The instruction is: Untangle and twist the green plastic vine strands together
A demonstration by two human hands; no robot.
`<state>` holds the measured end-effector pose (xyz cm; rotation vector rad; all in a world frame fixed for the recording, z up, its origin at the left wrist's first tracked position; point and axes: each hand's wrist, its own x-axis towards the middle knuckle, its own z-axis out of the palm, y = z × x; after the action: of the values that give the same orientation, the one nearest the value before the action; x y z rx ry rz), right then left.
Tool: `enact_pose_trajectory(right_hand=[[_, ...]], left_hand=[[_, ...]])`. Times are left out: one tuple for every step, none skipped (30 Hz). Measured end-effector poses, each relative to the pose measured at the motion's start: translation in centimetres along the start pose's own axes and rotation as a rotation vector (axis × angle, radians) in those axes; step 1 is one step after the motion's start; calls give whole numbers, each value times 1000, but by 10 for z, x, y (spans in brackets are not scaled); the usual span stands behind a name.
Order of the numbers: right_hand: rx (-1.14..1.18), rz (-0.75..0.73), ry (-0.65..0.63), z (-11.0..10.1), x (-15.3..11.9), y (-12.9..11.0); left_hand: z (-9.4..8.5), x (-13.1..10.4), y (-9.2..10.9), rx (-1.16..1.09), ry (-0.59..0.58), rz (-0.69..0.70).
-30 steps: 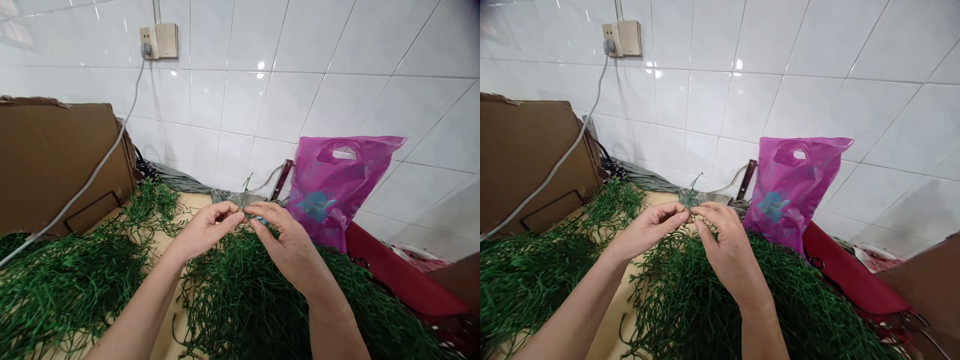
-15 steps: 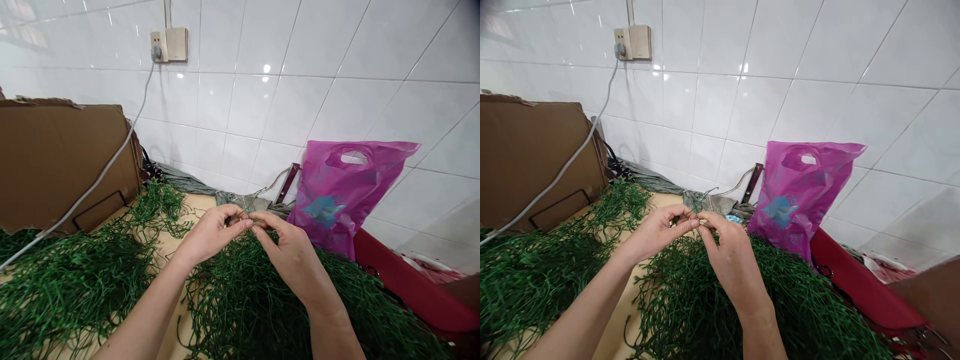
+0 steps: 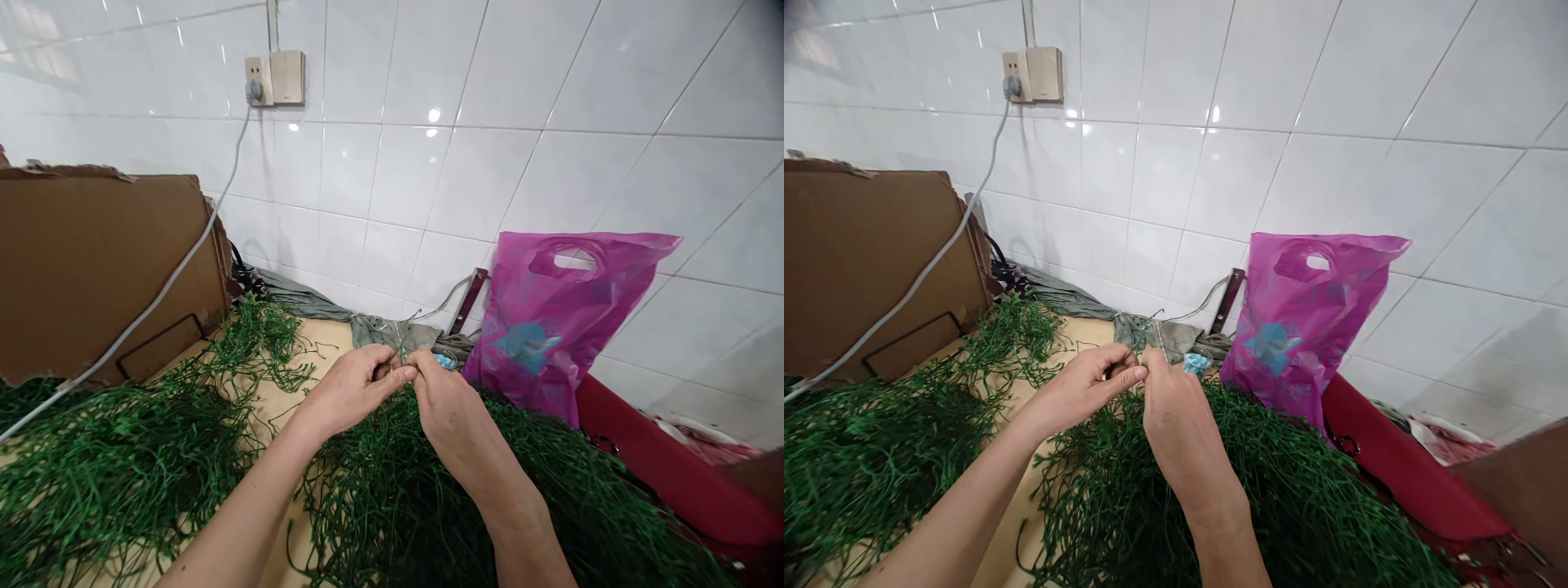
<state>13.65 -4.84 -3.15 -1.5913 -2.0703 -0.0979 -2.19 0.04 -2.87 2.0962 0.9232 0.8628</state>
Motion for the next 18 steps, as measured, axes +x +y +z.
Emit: enact_pose_trajectory(right_hand=[[-6, -23, 4, -1, 0, 0], [5, -50, -3, -2, -1, -1], [40, -75, -23, -4, -1, -1], [99, -89, -49, -6, -2, -2], [178, -94, -75, -9, -2, -3], [270, -92, -101, -13, -3, -4], [367, -86, -129, -16, -4, -4], [463, -82, -154, -20, -4, -4], [561, -90, -167, -24, -5, -4], [663, -109, -159, -27, -5, -4], [758, -128, -138, -31, -6, -4], [832, -142, -105, -34, -7, -3], [869, -149, -75, -38, -8, -1], [859, -146, -75, -41, -10, 1], [806, -140, -103, -45, -12, 5], [720, -134, -152, -48, -15, 10], [620, -141, -212, -51, -19, 17], [540, -156, -216, -53, -23, 25]], left_hand=[[-1, 1, -2, -47, -9, 16], [-2, 1, -5, -102, -23, 26], [-3, 1, -7, -163, -43, 26], [-5, 1, -8, -226, -67, 19], [-6, 1, -8, -292, -97, 15], [-7, 0, -7, -364, -130, 19], [-8, 0, -6, -453, -154, 31], [-8, -1, -4, -559, -165, 44], [-7, -2, -1, -677, -160, 50], [-5, -2, 1, -799, -134, 42], [-3, -2, 4, -910, -94, 19], [-2, -2, 5, -999, -43, -10], [0, -1, 5, -1052, 7, -33], [1, 0, 4, -1057, 50, -42], [1, 2, 3, -1014, 84, -38], [1, 3, 0, -934, 105, -27], [-1, 4, -2, -830, 111, -13], [-3, 5, -5, -723, 109, -1]])
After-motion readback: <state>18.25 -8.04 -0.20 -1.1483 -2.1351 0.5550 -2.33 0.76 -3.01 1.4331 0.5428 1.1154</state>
